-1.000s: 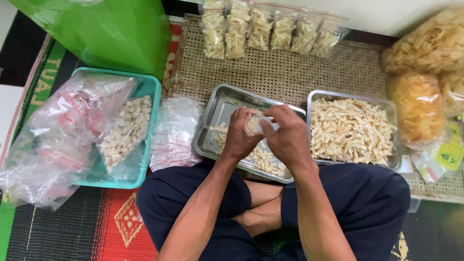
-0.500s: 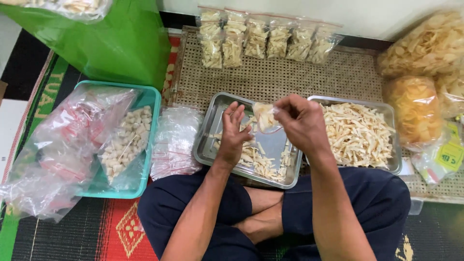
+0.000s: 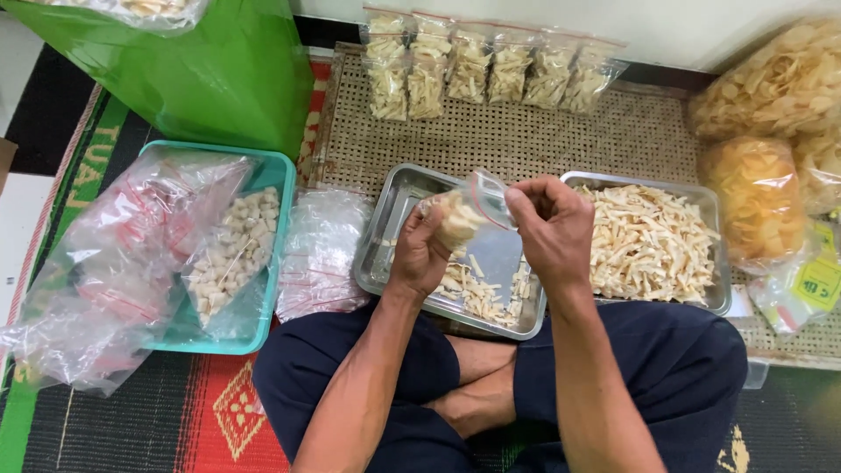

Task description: Manually filling small plastic bags with dried snack pieces from a metal tray while sitting on the floor

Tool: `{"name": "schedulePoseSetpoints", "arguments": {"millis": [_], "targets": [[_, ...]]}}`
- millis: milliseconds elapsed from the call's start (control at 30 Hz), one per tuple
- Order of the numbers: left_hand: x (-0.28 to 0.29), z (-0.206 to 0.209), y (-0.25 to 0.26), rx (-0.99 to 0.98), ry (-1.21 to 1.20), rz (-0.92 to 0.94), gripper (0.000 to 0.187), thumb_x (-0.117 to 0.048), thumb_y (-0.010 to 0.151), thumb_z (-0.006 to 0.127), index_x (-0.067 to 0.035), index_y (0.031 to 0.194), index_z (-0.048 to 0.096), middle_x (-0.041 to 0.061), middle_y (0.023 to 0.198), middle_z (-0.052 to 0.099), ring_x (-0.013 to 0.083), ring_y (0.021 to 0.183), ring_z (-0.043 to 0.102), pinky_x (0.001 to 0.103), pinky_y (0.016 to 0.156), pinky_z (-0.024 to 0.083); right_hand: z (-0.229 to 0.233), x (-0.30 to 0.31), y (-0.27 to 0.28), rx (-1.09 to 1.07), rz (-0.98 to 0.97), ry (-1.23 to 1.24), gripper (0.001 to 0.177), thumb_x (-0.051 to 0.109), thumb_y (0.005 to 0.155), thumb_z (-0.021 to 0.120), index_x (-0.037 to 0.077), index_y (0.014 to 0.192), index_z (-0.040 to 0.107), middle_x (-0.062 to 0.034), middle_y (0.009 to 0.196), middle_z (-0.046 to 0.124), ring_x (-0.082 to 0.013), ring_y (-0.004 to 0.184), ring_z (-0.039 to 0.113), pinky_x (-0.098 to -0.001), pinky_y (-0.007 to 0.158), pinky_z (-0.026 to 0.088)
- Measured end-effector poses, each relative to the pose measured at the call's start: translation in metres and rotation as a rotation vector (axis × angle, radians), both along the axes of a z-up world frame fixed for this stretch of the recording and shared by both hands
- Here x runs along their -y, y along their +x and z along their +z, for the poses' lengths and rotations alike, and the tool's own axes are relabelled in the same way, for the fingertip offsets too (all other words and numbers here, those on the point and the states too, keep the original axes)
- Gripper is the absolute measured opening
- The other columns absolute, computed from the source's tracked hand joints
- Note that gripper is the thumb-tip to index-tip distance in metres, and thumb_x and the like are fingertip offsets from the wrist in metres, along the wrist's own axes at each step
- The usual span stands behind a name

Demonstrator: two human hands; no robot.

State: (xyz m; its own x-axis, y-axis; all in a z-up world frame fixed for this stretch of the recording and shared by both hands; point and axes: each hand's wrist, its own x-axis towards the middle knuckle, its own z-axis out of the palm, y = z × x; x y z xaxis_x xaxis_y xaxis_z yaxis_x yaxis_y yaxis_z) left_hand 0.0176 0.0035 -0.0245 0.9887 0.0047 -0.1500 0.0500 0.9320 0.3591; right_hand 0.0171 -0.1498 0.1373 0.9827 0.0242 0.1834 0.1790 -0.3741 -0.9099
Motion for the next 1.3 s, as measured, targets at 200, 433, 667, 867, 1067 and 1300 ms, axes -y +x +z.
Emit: {"name": "schedulePoseSetpoints", "arguments": {"millis": [200,433,667,867,1067,1300], "targets": [[-0.014,0.026,-0.003,-0.139,-0.023,0.127,0.021,-0.025,0.095,0.073,-0.015,0.113,0.070,0.017,0.114,0.075,0.0333,0.104,0.073,0.048,0.088,0.063,-0.100,0.006,-0.013,0.025,-0.095,-0.228,0.007,0.012,0.091,0.077,0.005,0.090,0.078,-0.0193,0.072,0.069,-0.0308,0.070,0.068,-0.0418,0.065,0.051],[-0.013,0.005,0.002,-0.160,-0.049,0.142,0.018,-0.025,0.095,0.073,-0.014,0.110,0.073,0.015,0.112,0.076,0.0326,0.102,0.074,0.048,0.091,0.062,-0.184,-0.010,-0.040,-0.335,0.218,-0.841,0.044,0.022,0.084,0.076,0.014,0.126,0.066,-0.0126,0.107,0.059,-0.0424,0.103,0.066,-0.0629,0.084,0.059],[-0.014,0.016,0.000,-0.164,-0.034,0.162,0.017,-0.020,0.097,0.070,-0.012,0.111,0.075,0.016,0.112,0.076,0.0323,0.103,0.073,0.049,0.091,0.062,-0.223,0.012,-0.044,-0.436,0.076,-0.701,0.028,0.037,0.087,0.070,0.023,0.111,0.073,-0.0102,0.091,0.073,-0.0457,0.095,0.071,-0.0593,0.085,0.057],[-0.011,-0.013,0.005,-0.198,-0.025,0.198,0.016,-0.017,0.095,0.072,-0.011,0.110,0.075,0.015,0.111,0.076,0.0336,0.102,0.074,0.049,0.090,0.062,-0.188,0.029,-0.053,-0.466,-0.092,-0.360,0.018,0.030,0.083,0.082,0.018,0.096,0.079,-0.0076,0.078,0.077,-0.0276,0.083,0.075,-0.0406,0.079,0.057],[-0.007,-0.007,0.004,-0.220,-0.012,0.216,0.012,-0.013,0.093,0.072,-0.011,0.105,0.075,0.017,0.108,0.076,0.0339,0.100,0.074,0.049,0.087,0.064,-0.082,0.020,-0.050,-0.327,-0.084,0.254,0.013,0.005,0.086,0.082,0.001,0.097,0.077,-0.0100,0.078,0.072,-0.0155,0.075,0.064,-0.0320,0.074,0.055],[-0.008,0.002,0.001,-0.196,0.051,0.197,0.011,-0.014,0.093,0.072,-0.012,0.104,0.072,0.016,0.104,0.077,0.0324,0.096,0.076,0.045,0.081,0.066,-0.009,0.005,-0.014,-0.191,-0.020,0.579,0.012,0.005,0.092,0.078,0.002,0.101,0.070,-0.0172,0.090,0.074,-0.0238,0.086,0.072,-0.0351,0.084,0.060]]}}
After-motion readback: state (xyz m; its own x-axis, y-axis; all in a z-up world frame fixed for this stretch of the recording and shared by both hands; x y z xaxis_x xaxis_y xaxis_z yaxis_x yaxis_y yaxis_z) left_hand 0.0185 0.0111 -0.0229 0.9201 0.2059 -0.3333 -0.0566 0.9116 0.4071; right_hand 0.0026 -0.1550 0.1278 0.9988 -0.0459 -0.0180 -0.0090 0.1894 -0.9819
